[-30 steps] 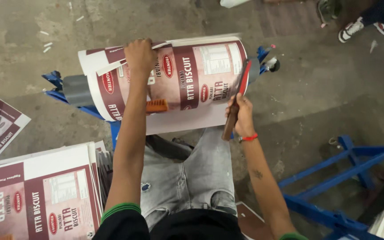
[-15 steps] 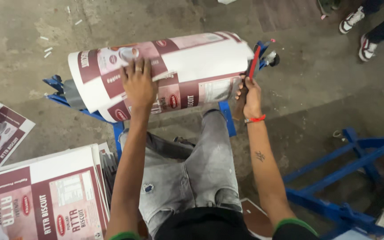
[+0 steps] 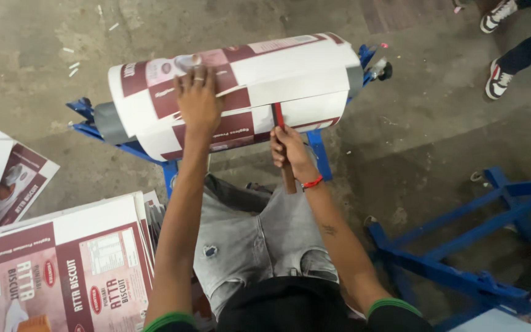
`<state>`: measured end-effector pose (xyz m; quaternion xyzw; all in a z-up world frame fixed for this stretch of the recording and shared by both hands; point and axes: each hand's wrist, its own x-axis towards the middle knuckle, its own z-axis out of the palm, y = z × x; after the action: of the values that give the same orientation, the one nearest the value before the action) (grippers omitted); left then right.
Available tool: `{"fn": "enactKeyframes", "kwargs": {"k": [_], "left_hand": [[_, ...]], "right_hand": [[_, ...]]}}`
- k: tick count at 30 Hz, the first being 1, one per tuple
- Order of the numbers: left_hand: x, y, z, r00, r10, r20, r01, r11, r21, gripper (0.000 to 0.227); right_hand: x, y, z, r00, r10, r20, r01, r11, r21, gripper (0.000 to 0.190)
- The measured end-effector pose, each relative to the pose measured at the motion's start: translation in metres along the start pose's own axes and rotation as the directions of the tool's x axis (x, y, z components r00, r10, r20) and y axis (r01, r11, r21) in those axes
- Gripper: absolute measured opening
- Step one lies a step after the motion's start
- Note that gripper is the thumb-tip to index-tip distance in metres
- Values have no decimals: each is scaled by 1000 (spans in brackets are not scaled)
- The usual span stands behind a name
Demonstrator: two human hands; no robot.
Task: The person uses a red utility knife to cut a large roll of printed cardboard into individual sheets on a blue metal stand. They then stack the cut sheets and place them onto a nearby pile.
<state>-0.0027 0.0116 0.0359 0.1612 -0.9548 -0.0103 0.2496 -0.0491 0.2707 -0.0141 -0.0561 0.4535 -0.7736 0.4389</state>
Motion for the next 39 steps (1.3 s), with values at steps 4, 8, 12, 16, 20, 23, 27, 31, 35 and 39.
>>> {"fn": "enactKeyframes", "kwargs": {"k": [4,8,12,16,20,23,27,31,35,39], "left_hand": [[13,2,9,999,41,-20,-40,999,20,64],[-1,10,-3,996,56,-71,-49,994,98,58],[-35,7,-28,993,92,79,-90,995,-31,64],[-24,16,-39,992,114,47,-116,992,48,61],[14,21,-24,996,66,56,-72,991,115,49],[72,8,-3,940,-125,317,121,992,33,39],[83,4,27,992,-105,73,104,994,12,50],[43,9,30,998,-61,-7,61,997,53,55],[-4,31,7,981,12,-192,11,993,121,59],[-16,28,-7,984,49,-173,-27,992,125,61]], "right_hand": [[9,3,31,990,-46,-132,37,997,-65,26],[-11,-7,45,1000,22,21,-21,997,-74,24],[-56,-47,26,970,115,212,-118,993,5,24],[-63,-73,23,952,116,283,-128,991,25,21],[-46,-58,12,992,57,110,-59,998,11,21],[-18,-58,-18,980,-148,-136,157,986,63,19],[12,-78,-81,904,-261,-338,296,954,55,21],[30,-89,-117,894,-288,-344,313,950,18,22],[43,-81,-104,849,-364,-384,402,915,22,22],[40,-47,-75,837,-329,-437,374,927,19,22]]}}
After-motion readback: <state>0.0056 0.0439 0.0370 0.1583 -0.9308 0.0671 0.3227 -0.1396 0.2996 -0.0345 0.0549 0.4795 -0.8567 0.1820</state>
